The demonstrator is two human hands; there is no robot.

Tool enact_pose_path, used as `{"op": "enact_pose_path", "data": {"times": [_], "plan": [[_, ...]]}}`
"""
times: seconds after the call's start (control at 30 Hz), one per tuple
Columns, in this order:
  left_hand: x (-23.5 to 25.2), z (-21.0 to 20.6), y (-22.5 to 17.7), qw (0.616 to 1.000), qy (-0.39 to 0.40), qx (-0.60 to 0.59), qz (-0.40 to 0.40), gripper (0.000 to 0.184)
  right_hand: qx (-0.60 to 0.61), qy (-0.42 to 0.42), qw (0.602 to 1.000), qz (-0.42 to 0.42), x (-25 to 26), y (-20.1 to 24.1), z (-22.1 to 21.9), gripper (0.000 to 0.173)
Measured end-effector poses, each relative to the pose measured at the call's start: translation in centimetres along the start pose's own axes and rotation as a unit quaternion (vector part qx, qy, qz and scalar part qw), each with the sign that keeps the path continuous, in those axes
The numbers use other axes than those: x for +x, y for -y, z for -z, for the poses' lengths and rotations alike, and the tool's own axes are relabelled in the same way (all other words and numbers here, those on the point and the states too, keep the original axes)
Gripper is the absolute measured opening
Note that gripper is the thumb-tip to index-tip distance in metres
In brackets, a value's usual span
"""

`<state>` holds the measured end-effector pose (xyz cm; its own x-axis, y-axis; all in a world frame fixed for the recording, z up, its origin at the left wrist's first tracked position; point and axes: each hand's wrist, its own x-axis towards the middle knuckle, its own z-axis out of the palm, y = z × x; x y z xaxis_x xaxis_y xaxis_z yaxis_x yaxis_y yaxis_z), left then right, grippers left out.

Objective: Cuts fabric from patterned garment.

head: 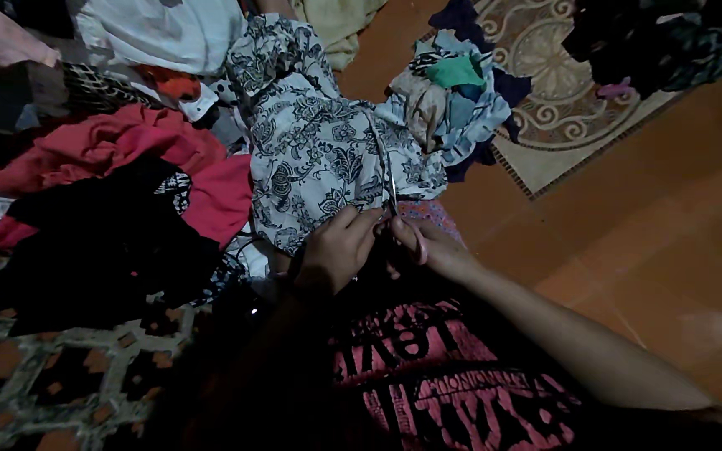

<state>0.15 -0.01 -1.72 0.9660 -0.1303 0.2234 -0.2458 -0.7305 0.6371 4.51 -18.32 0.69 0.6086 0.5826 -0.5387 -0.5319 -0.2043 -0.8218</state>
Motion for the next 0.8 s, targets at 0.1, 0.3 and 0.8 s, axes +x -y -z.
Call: {"op": "enact_pose_path", "data": {"times": [0.1, 0.3, 0.8], "plan": [[-0.1, 0.0, 0.0, 1.000, 0.004, 0.000, 0.005, 0.024, -0.003, 0.000, 1.000, -0.011, 0.0, 0.1, 0.0, 0.034], [-0.1, 0.1, -0.2, 1.000, -0.002, 0.001, 0.005, 0.023, -0.009, -0.012, 1.000, 0.002, -0.1, -0.5, 0.0, 0.030], [-0.6, 0.3, 0.2, 1.000, -0.019, 0.003, 0.004, 0.024, 0.016, -0.023, 1.000, -0.007, -0.1, -0.1, -0.2, 0.033]]}}
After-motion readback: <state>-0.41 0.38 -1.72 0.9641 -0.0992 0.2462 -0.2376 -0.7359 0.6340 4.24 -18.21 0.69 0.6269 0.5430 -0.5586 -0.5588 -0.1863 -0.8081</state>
